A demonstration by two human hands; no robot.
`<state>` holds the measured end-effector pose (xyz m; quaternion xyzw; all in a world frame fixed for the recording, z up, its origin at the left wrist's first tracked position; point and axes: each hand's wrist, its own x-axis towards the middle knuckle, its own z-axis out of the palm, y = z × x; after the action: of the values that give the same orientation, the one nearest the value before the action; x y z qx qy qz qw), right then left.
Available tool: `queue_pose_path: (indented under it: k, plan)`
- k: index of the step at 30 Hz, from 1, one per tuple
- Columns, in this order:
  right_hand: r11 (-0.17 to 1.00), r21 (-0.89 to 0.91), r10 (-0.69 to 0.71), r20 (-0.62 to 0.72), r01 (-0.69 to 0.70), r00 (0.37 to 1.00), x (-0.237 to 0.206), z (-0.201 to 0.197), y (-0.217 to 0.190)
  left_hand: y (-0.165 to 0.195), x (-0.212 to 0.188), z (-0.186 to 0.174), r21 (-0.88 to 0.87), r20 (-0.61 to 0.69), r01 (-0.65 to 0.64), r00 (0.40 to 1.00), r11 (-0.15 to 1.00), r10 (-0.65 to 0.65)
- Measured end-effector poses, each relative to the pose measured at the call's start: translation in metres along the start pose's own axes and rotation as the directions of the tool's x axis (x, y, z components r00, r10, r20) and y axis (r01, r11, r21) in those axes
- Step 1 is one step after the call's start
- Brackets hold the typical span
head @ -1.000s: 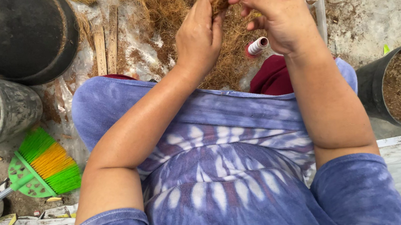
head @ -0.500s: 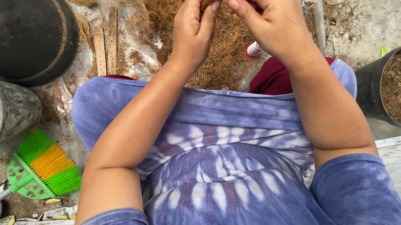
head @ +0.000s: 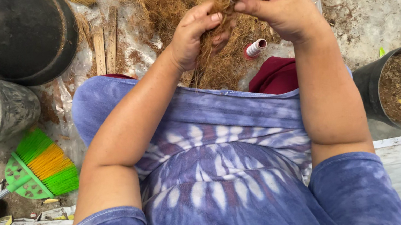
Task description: The person sits on a plastic sheet and repeatedly gathers loose coconut coir into bundles, then wraps and ties them with white string. The person handles the coir and string by hand, forming compact bundles and securing them with knots.
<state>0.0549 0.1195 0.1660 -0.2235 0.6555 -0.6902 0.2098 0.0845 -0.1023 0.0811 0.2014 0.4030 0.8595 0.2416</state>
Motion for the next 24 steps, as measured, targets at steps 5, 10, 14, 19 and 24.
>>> queue_pose_path:
  k: [5, 10, 14, 19, 24]
  plan:
    - [0.987, 0.124, 0.071, 0.208, -0.098, 0.975, 0.002, 0.003, 0.004, 0.005, -0.002, 0.000, -0.186, 0.230, 0.190, 0.962, 0.964, -0.146]
    - [0.954, 0.285, 0.017, 0.245, -0.089, 0.969, 0.003, -0.001, 0.023, 0.003, 0.005, 0.007, -0.250, 0.331, 0.136, 0.942, 0.959, -0.048]
    - [0.983, 0.184, -0.017, 0.081, 0.002, 0.997, -0.001, -0.002, 0.029, 0.007, 0.005, 0.012, -0.036, 0.079, 0.132, 0.988, 0.991, -0.129]
    - [0.981, 0.126, -0.154, 0.037, 0.148, 0.987, -0.005, -0.002, 0.030, 0.006, 0.002, 0.011, 0.052, -0.122, 0.055, 0.991, 0.997, -0.048]
    - [0.991, 0.066, -0.115, -0.038, 0.117, 0.993, -0.004, -0.005, 0.033, -0.014, 0.010, 0.000, 0.224, -0.244, -0.135, 0.951, 0.965, 0.189]
